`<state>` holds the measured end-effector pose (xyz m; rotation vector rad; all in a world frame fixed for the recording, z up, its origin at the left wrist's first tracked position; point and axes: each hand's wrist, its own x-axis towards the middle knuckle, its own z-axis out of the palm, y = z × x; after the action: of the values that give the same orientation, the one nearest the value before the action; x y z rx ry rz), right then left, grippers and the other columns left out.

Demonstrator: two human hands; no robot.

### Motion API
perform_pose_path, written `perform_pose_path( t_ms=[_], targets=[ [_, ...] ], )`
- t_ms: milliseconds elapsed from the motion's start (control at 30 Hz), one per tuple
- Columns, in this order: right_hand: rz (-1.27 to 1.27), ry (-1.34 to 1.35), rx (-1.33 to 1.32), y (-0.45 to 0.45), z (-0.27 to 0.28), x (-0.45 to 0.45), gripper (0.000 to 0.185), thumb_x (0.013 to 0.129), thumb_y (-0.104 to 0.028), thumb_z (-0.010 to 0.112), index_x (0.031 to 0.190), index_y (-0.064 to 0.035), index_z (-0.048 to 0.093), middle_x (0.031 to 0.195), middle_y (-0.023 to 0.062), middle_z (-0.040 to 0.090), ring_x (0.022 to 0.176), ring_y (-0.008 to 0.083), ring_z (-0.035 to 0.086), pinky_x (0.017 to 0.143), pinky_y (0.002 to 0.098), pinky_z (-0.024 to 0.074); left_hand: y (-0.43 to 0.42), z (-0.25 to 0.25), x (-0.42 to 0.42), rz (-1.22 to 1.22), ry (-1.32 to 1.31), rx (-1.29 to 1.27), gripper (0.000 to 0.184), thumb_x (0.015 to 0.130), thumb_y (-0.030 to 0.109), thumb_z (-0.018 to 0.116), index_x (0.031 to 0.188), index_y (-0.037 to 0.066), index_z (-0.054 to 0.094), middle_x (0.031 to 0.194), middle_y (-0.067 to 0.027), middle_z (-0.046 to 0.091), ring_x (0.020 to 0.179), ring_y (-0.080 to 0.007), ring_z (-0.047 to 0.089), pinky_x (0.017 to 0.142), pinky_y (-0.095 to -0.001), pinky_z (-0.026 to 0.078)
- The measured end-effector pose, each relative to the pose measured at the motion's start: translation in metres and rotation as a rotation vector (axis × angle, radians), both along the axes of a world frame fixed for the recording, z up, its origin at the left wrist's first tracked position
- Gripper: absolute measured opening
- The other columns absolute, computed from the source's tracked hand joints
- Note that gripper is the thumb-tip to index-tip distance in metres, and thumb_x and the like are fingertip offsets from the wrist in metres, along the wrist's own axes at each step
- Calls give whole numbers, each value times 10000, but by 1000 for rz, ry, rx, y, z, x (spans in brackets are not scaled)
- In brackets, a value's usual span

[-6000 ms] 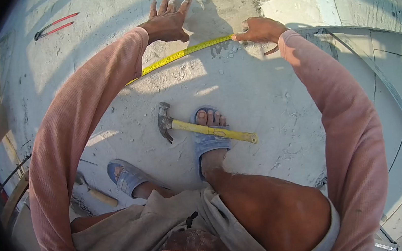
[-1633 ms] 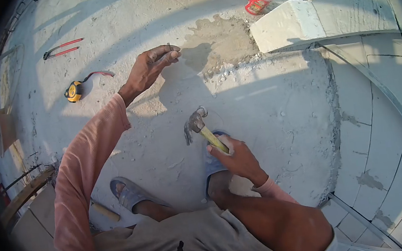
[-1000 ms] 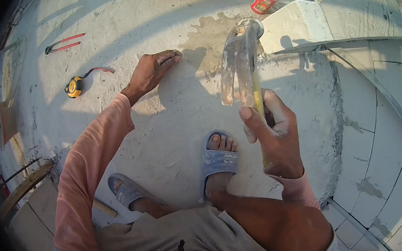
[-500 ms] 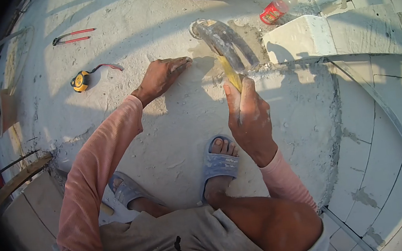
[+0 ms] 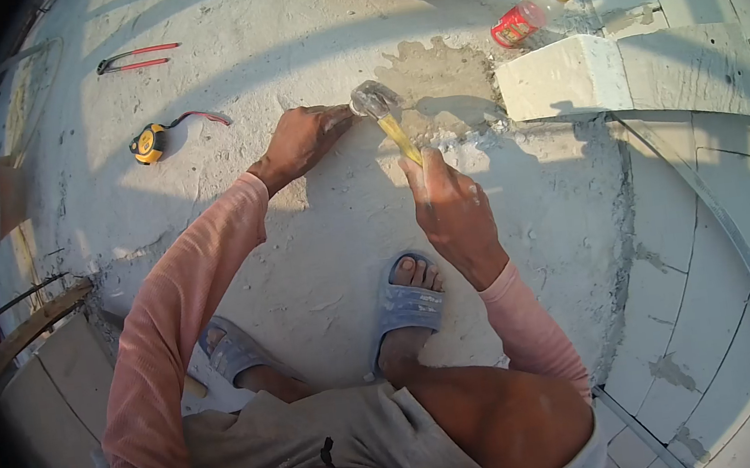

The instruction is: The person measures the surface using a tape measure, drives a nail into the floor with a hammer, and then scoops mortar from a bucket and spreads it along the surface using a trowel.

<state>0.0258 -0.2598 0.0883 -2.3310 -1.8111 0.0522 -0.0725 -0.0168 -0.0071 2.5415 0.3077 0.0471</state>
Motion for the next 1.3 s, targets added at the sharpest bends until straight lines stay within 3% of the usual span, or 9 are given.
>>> perform_pose_path(
  t_ms=[467, 567, 733, 833, 967, 1000, 1067, 1133, 1300],
  targets=[
    [-160, -62, 196, 2, 11, -16, 260, 990, -73, 587, 1230, 19, 629, 1006, 202, 576, 709, 334, 670, 601, 430, 538, -4, -19, -1, 31, -110, -10, 342, 1042, 350, 567, 1242, 125, 729, 1039, -151, 767, 850, -341, 747, 767, -443, 600],
    [7, 4, -47, -7, -20, 0, 306, 972, -55, 604, 1265, 32, 617, 1035, 201, 582, 693, 305, 662, 583, 410, 523, -2, -15, -1, -10, -74, 58, 341, 1041, 350, 568, 1225, 121, 740, 1065, -150, 766, 847, -332, 751, 761, -434, 603],
    [-115, -180, 134, 1, 8, -7, 360, 972, -67, 598, 1316, 36, 592, 1056, 202, 567, 687, 313, 644, 569, 416, 522, -6, -16, -3, 30, -89, 7, 347, 1025, 334, 588, 1261, 112, 714, 1036, -150, 767, 839, -336, 747, 747, -439, 599],
    [-68, 106, -181, -8, -22, -2, 367, 975, -6, 518, 1336, 2, 586, 1066, 211, 553, 805, 335, 636, 655, 439, 509, -1, -11, 0, -21, -55, 50, 356, 1020, 319, 591, 1292, 112, 693, 1049, -153, 764, 851, -342, 744, 749, -448, 598],
    [-15, 102, 128, -17, -14, 5, 304, 1034, -129, 503, 1288, -10, 619, 990, 203, 603, 705, 306, 597, 601, 389, 461, -3, 5, -2, 11, 43, -48, 358, 1022, 306, 583, 1303, 110, 687, 1099, -159, 757, 887, -356, 741, 776, -448, 601],
    [-532, 713, -9, -11, 10, -4, 316, 1081, -286, 516, 1166, -15, 656, 780, 165, 613, 610, 285, 544, 588, 359, 432, -1, -4, -2, -24, -45, -65, 362, 1032, 310, 571, 1303, 98, 683, 1140, -172, 745, 944, -365, 730, 833, -453, 593],
    [-746, 629, 68, -34, 6, -13, 428, 1082, -420, 525, 1046, -15, 659, 639, 145, 578, 566, 284, 521, 592, 378, 432, 7, 6, -11, -35, -30, -55, 369, 1040, 314, 560, 1313, 96, 679, 1180, -178, 733, 984, -368, 722, 872, -457, 583],
    [-756, 470, -34, -80, -9, -9, 374, 1058, -366, 567, 1081, -5, 659, 775, 238, 674, 717, 446, 666, 680, 495, 508, 14, 33, -16, -45, 69, -43, 377, 1054, 322, 534, 1312, 80, 662, 1198, -180, 726, 1038, -361, 709, 926, -470, 566],
    [-904, 254, -160, -191, -48, -11, 325, 1031, -353, 618, 1036, -33, 670, 798, 218, 694, 742, 439, 674, 683, 502, 508, 96, 111, -74, -169, 239, 85, 275, 1046, 302, 511, 1029, 45, 607, 860, -149, 717, 792, -339, 721, 743, -467, 567]
  ],
)
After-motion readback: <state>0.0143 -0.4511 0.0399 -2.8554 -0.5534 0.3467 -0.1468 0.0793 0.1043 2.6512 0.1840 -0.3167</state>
